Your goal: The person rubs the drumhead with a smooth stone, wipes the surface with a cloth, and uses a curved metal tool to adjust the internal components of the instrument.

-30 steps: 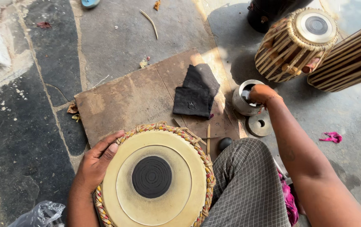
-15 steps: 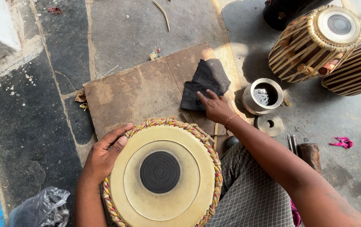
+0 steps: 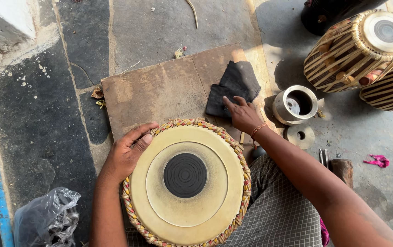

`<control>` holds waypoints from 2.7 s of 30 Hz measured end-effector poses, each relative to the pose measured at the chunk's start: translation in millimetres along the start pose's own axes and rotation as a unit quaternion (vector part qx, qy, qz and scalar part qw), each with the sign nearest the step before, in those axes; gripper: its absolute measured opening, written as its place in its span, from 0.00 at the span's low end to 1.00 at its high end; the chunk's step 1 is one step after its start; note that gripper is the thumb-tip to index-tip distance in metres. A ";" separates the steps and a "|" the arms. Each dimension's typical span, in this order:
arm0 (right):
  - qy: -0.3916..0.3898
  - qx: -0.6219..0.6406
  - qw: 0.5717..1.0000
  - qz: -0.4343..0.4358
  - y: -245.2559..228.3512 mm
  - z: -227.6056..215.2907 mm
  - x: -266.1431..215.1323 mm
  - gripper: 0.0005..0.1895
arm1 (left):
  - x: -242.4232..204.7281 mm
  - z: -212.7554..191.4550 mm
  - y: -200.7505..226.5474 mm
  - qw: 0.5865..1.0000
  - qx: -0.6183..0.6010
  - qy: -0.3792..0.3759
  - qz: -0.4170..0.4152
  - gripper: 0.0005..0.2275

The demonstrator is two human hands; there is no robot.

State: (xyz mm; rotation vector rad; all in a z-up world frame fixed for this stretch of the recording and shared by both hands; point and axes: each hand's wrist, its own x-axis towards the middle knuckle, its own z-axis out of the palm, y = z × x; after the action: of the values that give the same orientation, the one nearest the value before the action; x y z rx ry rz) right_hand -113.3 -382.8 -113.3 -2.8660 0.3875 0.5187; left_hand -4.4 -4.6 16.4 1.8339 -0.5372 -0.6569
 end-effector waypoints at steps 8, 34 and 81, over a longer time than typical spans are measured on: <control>0.017 -0.033 0.998 -0.049 10.7 26.2 6.7 0.41 | 0.1 0.0 -0.6 1.000 -0.014 -0.004 -0.005 0.19; 0.000 0.038 0.999 -0.006 16.9 42.6 5.2 0.45 | -2.5 0.8 -1.6 0.999 -0.023 0.004 -0.026 0.19; -0.017 0.787 0.617 0.023 29.6 -40.5 -46.8 0.31 | -126.9 156.6 44.9 0.944 0.200 0.037 0.260 0.47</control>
State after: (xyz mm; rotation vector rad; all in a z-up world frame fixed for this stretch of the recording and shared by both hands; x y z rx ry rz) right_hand -151.5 -410.4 -63.4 -1.0900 0.5091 0.0499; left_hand -205.4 -47.0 37.7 1.9576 -1.1185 -0.1206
